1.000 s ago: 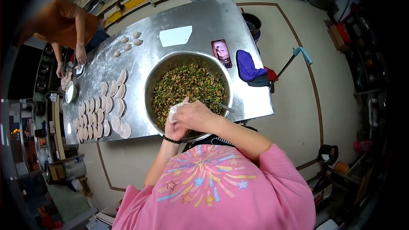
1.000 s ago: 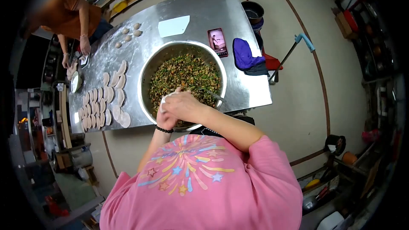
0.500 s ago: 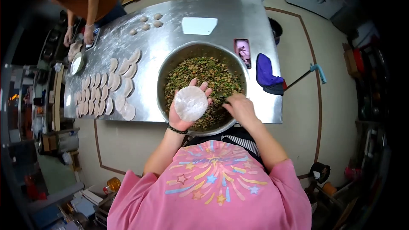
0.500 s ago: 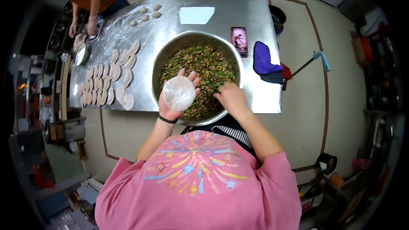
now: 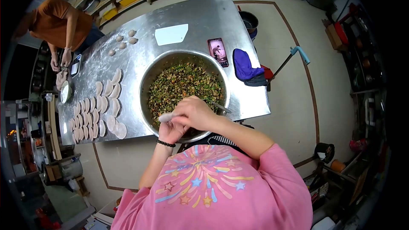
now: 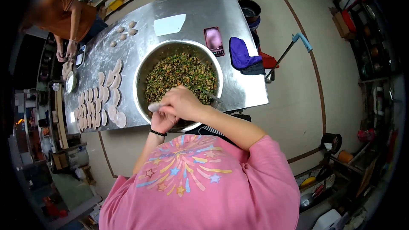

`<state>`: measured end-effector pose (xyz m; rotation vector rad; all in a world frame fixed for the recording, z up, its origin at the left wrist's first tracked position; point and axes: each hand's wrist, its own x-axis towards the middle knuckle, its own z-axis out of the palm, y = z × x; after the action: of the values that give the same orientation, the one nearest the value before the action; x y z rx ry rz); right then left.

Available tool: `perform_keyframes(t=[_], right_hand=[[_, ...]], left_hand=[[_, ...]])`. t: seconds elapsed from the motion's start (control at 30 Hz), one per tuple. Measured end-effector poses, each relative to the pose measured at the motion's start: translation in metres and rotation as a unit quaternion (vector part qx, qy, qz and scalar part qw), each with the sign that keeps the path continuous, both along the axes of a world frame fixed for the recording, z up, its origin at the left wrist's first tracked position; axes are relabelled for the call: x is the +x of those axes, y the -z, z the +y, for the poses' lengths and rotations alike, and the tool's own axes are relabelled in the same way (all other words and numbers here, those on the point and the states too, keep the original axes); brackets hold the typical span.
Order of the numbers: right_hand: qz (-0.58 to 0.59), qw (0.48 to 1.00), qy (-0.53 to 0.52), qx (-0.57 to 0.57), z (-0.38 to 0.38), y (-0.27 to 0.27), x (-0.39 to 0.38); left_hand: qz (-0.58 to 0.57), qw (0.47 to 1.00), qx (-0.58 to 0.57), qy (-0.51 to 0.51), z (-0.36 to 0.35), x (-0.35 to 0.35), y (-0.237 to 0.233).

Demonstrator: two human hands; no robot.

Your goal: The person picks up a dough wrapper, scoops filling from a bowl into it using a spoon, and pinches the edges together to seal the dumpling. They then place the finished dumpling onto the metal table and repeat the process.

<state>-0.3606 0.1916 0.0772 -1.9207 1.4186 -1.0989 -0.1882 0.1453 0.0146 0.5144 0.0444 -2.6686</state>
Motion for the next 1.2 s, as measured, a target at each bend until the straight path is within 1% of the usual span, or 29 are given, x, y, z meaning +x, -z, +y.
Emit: perform_keyframes(t=[0.03,0.07,0.1,0.13,0.17,0.23,0.27,0.3,0.33,0.37,0.4,0.47,0.5,0.53,0.57,0.6,0.63,0.7,0.73,0.77,0.8,0.83,0.9,0.97,1.03,1.1,1.13,1.17,1.2], right_hand=[[0.000,1.000,0.001,0.000,0.003,-0.005,0.001],[-0.005,0.999,0.005,-0.051,0.007,-0.009,0.000],[-0.010,0.995,0.009,-0.101,0.010,-0.010,-0.001],[-0.006,0.991,0.035,-0.132,0.010,-0.008,-0.008],[-0.022,0.995,0.097,-0.007,0.011,0.000,-0.017],[0.188,0.968,0.163,0.040,0.019,0.016,-0.039],[0.259,0.950,0.164,0.059,0.027,0.027,-0.045],[0.328,0.927,0.165,0.076,0.034,0.039,-0.049],[0.329,0.927,0.164,0.076,0.038,0.055,-0.051],[0.385,0.908,0.153,0.069,0.040,0.070,-0.052],[0.439,0.886,0.140,0.061,0.041,0.078,-0.051],[0.454,0.878,0.130,0.080,0.036,0.078,-0.053],[0.468,0.869,0.122,0.101,0.032,0.075,-0.055],[0.468,0.869,0.122,0.101,0.029,0.072,-0.060],[0.448,0.875,0.153,0.106,0.027,0.068,-0.067],[0.426,0.879,0.183,0.111,0.022,0.065,-0.072],[0.426,0.879,0.183,0.111,0.014,0.067,-0.077],[0.337,0.914,0.228,-0.006,-0.011,0.072,-0.086],[0.335,0.914,0.229,-0.007,-0.024,0.074,-0.087],[0.341,0.904,0.257,-0.002,-0.037,0.075,-0.086],[0.346,0.894,0.283,0.003,-0.047,0.079,-0.086],[0.343,0.897,0.279,0.002,-0.054,0.085,-0.088],[0.325,0.893,0.311,-0.025,-0.069,0.098,-0.079],[0.302,0.915,0.266,0.030,-0.068,0.109,-0.068],[0.292,0.932,0.179,0.115,-0.055,0.108,-0.048],[0.233,0.958,0.136,0.097,-0.036,0.107,-0.035],[0.239,0.947,0.134,0.165,-0.030,0.097,-0.030],[0.239,0.948,0.131,0.164,-0.026,0.095,-0.029],[0.185,0.954,0.120,0.203,-0.021,0.094,-0.031]], left_hand=[[0.000,1.000,0.000,0.001,0.000,0.000,0.002],[-0.119,0.982,-0.147,0.001,0.002,-0.002,0.005],[-0.234,0.928,-0.289,0.001,0.001,-0.004,0.003],[0.042,0.991,0.091,-0.093,-0.005,-0.004,0.007],[0.044,0.990,0.093,-0.094,-0.006,-0.003,0.007],[0.004,0.993,-0.059,-0.100,-0.004,-0.014,-0.035],[0.049,0.990,-0.071,-0.111,-0.007,-0.011,-0.040],[0.059,0.987,-0.080,-0.129,-0.008,-0.008,-0.049],[0.057,0.985,-0.078,-0.143,-0.008,-0.007,-0.056],[0.055,0.983,-0.076,-0.158,-0.010,-0.006,-0.060],[0.056,0.983,-0.077,-0.159,-0.014,-0.002,-0.053],[0.001,0.992,-0.050,-0.119,-0.024,0.007,-0.029],[0.000,0.992,-0.050,-0.120,-0.023,0.009,-0.025],[-0.003,0.989,0.000,-0.149,-0.020,0.013,-0.021],[-0.005,0.983,0.050,-0.179,-0.017,0.017,-0.017],[0.003,0.982,0.057,-0.178,-0.013,0.019,-0.018],[0.002,0.982,0.057,-0.179,-0.009,0.021,-0.013],[-0.080,0.976,0.036,-0.198,-0.003,0.026,-0.001],[-0.094,0.975,0.040,-0.195,0.000,0.027,-0.002],[-0.095,0.975,0.039,-0.196,0.001,0.026,-0.004],[-0.084,0.979,0.025,-0.185,0.002,0.026,-0.006],[-0.073,0.981,0.010,-0.177,0.004,0.027,-0.008],[-0.085,0.980,-0.004,-0.182,0.005,0.027,-0.012],[-0.096,0.977,-0.018,-0.188,0.005,0.029,-0.016],[-0.068,0.981,-0.004,-0.181,0.005,0.031,-0.018],[-0.044,0.984,-0.019,-0.171,0.008,0.039,-0.012],[-0.056,0.983,-0.016,-0.172,0.011,0.040,-0.012],[-0.068,0.982,-0.014,-0.173,0.012,0.040,-0.012],[-0.069,0.983,-0.002,-0.173,0.014,0.042,-0.008]])
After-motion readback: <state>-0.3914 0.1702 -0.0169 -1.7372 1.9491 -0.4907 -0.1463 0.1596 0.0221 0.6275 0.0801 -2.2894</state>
